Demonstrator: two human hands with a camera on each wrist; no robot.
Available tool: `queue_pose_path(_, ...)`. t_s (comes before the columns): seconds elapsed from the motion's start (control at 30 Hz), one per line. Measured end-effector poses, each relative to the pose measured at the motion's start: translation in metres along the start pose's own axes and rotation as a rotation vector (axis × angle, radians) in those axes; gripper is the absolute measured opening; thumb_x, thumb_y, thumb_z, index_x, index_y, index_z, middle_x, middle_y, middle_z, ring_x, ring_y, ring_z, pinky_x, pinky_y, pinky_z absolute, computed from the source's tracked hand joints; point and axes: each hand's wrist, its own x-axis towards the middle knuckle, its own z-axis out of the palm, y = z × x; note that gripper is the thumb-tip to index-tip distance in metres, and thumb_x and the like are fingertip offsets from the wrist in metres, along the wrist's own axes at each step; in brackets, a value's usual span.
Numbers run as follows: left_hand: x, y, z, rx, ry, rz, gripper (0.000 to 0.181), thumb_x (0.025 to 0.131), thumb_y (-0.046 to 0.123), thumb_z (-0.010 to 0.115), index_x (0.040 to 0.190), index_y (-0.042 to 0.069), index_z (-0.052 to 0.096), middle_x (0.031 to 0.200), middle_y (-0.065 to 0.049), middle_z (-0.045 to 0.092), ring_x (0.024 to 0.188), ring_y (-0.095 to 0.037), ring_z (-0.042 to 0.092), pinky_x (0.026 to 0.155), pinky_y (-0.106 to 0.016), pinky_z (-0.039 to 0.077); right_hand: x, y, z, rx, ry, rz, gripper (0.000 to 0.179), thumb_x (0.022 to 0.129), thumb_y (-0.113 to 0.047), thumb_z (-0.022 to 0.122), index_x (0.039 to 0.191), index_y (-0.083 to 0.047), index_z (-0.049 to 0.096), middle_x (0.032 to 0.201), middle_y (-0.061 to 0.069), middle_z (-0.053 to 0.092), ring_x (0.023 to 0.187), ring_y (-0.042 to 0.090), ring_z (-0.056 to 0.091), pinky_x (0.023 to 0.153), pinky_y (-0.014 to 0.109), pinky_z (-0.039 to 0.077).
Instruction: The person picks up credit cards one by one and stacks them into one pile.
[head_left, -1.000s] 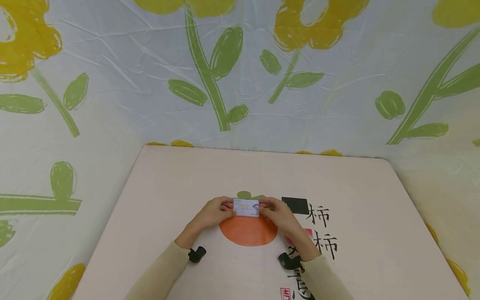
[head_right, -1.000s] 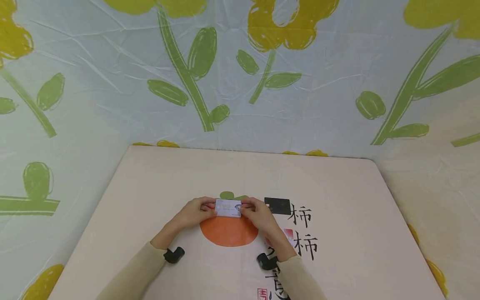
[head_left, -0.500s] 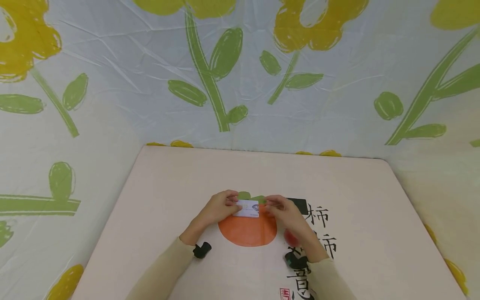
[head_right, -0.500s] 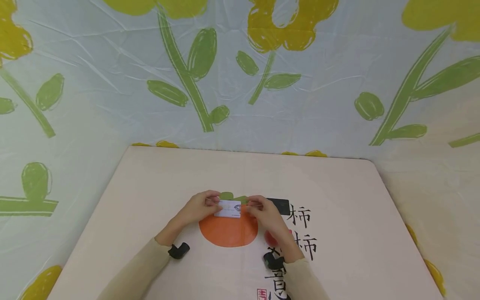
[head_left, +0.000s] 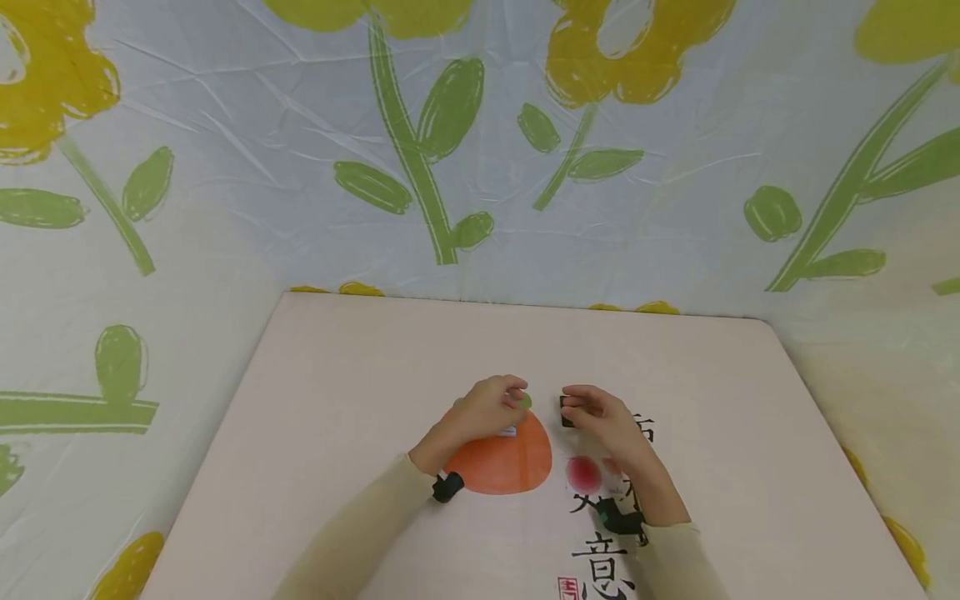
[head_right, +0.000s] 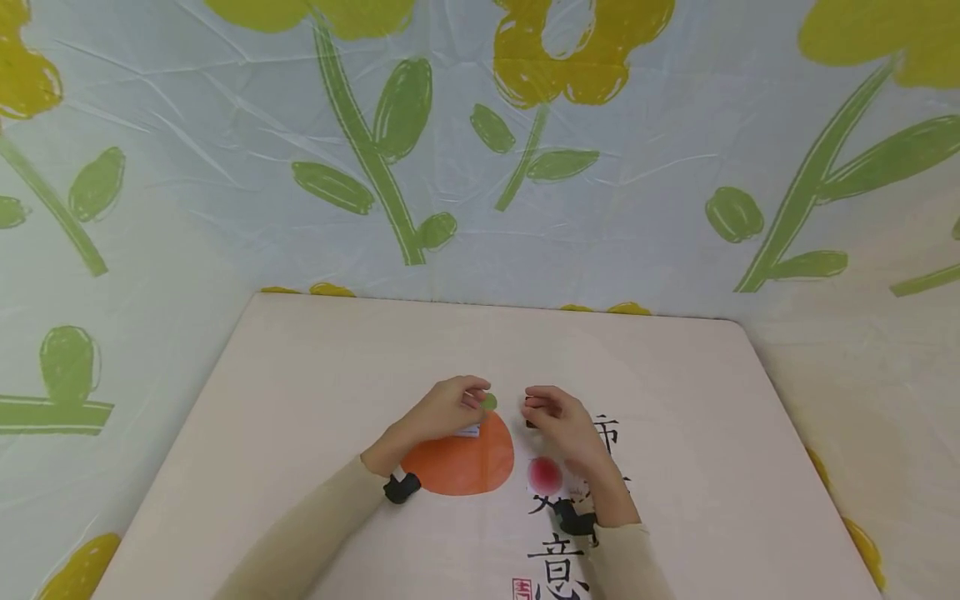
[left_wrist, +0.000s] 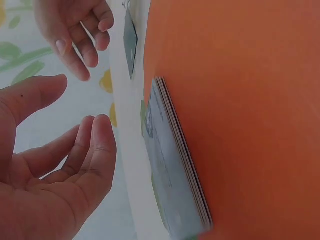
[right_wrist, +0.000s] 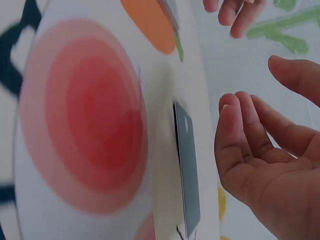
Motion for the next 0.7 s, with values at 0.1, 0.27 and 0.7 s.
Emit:
queue_pose_path(0.1, 0.008, 0.009, 0.007, 0.01, -0.025, -0.001, 0.049, 0.091, 0.019, 0.072, 0.135, 0.001, 0.059, 0.119, -0.01, 0.066, 0.1, -0.013, 0.064, 0.083, -0.026, 0.053, -0.002, 0.003, -0.011, -0.049, 0.022, -0.002, 0.047, 0.098, -0.017, 0.067, 0.136, 0.005, 0.054, 0.122, 0.023, 0.061, 0.108, 0.025, 0.062, 0.086, 0.02, 0.05)
queue_pose_path(0.27, 0.023, 0.022, 0.024, 0.079, -0.061, 0.007, 0.049, 0.091, 0.019, 0.073, 0.134, 0.0, 0.058, 0.119, -0.011, 0.066, 0.099, -0.014, 0.064, 0.082, -0.023, 0.052, -0.006, 0.006, -0.028, -0.087, 0.06, 0.007, 0.048, 0.098, -0.02, 0.067, 0.137, 0.004, 0.054, 0.123, 0.02, 0.061, 0.11, 0.026, 0.061, 0.086, 0.02, 0.05)
queue_pose_path(0.7, 0.055, 0.026, 0.057, 0.342, -0.044, -0.018, 0.051, 0.085, 0.025, 0.08, 0.128, 0.005, 0.063, 0.105, -0.006, 0.062, 0.088, -0.013, 0.056, 0.075, -0.021, 0.046, -0.008, 0.018, -0.056, -0.24, 0.103, 0.056, 0.048, 0.099, -0.022, 0.065, 0.139, 0.001, 0.052, 0.133, 0.025, 0.056, 0.12, 0.04, 0.056, 0.091, 0.045, 0.047)
